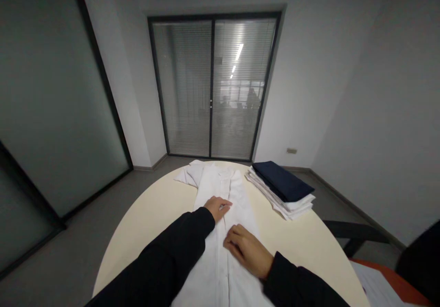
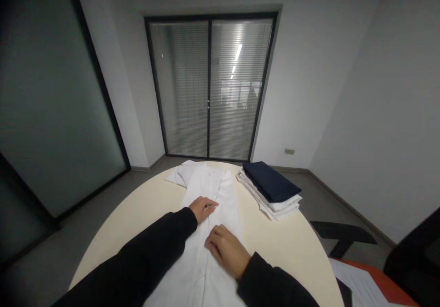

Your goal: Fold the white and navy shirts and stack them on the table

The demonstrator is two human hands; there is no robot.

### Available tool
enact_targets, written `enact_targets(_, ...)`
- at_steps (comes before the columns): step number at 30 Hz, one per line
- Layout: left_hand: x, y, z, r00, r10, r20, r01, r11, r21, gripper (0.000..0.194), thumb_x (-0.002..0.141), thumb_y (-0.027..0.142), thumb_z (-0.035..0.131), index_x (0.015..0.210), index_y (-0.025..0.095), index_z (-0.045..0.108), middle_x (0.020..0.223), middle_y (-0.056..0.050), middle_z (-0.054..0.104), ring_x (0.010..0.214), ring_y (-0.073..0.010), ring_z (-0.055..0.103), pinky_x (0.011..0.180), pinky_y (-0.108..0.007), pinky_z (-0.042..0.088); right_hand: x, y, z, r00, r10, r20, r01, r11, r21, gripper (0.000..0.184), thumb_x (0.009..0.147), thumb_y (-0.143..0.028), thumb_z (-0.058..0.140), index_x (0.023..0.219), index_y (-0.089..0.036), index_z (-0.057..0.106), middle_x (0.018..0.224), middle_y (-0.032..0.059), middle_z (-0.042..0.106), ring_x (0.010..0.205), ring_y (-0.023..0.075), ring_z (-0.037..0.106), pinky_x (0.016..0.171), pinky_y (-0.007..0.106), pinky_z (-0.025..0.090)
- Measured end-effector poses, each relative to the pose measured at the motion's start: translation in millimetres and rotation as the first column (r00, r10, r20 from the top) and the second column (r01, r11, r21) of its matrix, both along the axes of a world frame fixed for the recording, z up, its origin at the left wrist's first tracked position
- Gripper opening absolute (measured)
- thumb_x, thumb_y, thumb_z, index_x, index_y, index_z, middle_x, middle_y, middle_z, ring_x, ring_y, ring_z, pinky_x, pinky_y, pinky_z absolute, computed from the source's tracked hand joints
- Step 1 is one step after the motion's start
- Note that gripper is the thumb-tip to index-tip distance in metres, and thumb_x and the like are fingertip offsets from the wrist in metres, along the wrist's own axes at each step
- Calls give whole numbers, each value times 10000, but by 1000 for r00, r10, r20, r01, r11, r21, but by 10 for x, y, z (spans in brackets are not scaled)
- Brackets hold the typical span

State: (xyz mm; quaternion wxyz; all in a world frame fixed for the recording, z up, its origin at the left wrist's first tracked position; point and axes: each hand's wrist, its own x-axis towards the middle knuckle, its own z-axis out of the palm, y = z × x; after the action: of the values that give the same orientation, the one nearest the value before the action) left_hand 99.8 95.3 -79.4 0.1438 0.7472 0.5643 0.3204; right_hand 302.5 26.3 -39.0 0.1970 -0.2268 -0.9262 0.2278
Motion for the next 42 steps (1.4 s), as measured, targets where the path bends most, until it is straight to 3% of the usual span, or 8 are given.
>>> enact_targets(7, 38, 72, -120, 993, 99, 65, -102, 994, 36, 265, 838, 83, 504, 940, 154, 738, 933, -55, 710, 796, -157, 627, 755, -274, 505, -29, 9, 32, 999, 44, -30, -45, 999, -23, 208, 966, -208, 430, 962, -201, 639, 944, 62, 645, 937, 185, 581, 851, 319, 487)
enact_targets(12, 65, -6, -99, 994, 112, 7, -112, 991, 75, 242, 780, 59, 538, 848, 172, 741, 940, -70, 674, 902, -208, 603, 868, -356, 490, 19, 16, 23, 996, 31, 79, -33, 999, 22, 492, 887, -320, 573, 1356, -199, 483, 1409, 131, 489, 1323, 294, 403, 1104, 492, 328)
enact_targets(20, 62, -122, -76, 961, 12, -277, -14, 1000, -5, 546, 924, 302, 455, 1442, 134, 412, 1464, -138, 455, 1368, -314, 372, 1132, -497, 290, 91, 54, -69, 985, 67, 161, -62, 998, -34, 591, 870, -427, 575, 1417, -244, 445, 1510, 114, 399, 1423, 330, 283, 1151, 553, 229)
enact_targets(26, -87, -61, -10, 930, 180, -320, -173, 984, 50, 458, 972, 288, 320, 1362, 158, 524, 1475, -120, 449, 1345, -290, 414, 1092, -453, 357, 87, 47, -41, 986, 56, 154, -51, 998, -37, 578, 863, -435, 583, 1392, -227, 482, 1495, 119, 423, 1414, 315, 307, 1144, 533, 261)
enact_targets(31, -172, -49, -87, 914, 140, -381, -167, 985, -39, 518, 969, 383, 360, 1435, 174, 441, 1529, -115, 367, 1412, -332, 311, 1134, -534, 263, 76, 71, -46, 995, 48, 88, -44, 998, -47, 515, 871, -412, 584, 1348, -227, 529, 1459, 116, 470, 1381, 295, 366, 1135, 492, 306)
enact_targets(34, -201, -30, -125, 940, 152, -304, -171, 985, -35, 491, 974, 354, 349, 1437, 213, 432, 1510, -78, 408, 1409, -291, 331, 1144, -524, 256, 91, 172, -36, 999, 36, 19, -34, 996, -77, 430, 902, -362, 540, 1308, -222, 552, 1368, 114, 552, 1272, 254, 495, 1090, 437, 385)
enact_targets(37, -312, 46, -133, 922, 358, -149, -345, 933, 103, 462, 928, 295, 447, 1367, 168, 512, 1487, -132, 431, 1373, -297, 382, 1143, -500, 272, 116, 385, -27, 996, -77, -42, 74, 995, -59, 352, 934, -300, 460, 1253, -206, 576, 1254, 113, 619, 1164, 224, 567, 1049, 413, 426)
enact_targets(42, -675, 264, -157, 799, 510, 318, -546, 837, 28, 402, 828, 200, 583, 1221, 112, 598, 1350, -182, 547, 1282, -287, 489, 1114, -434, 349, 102, 892, -150, 923, -383, -42, 385, 922, 36, 426, 903, -332, 502, 1300, -185, 554, 1418, 146, 490, 1336, 286, 416, 1117, 489, 324)
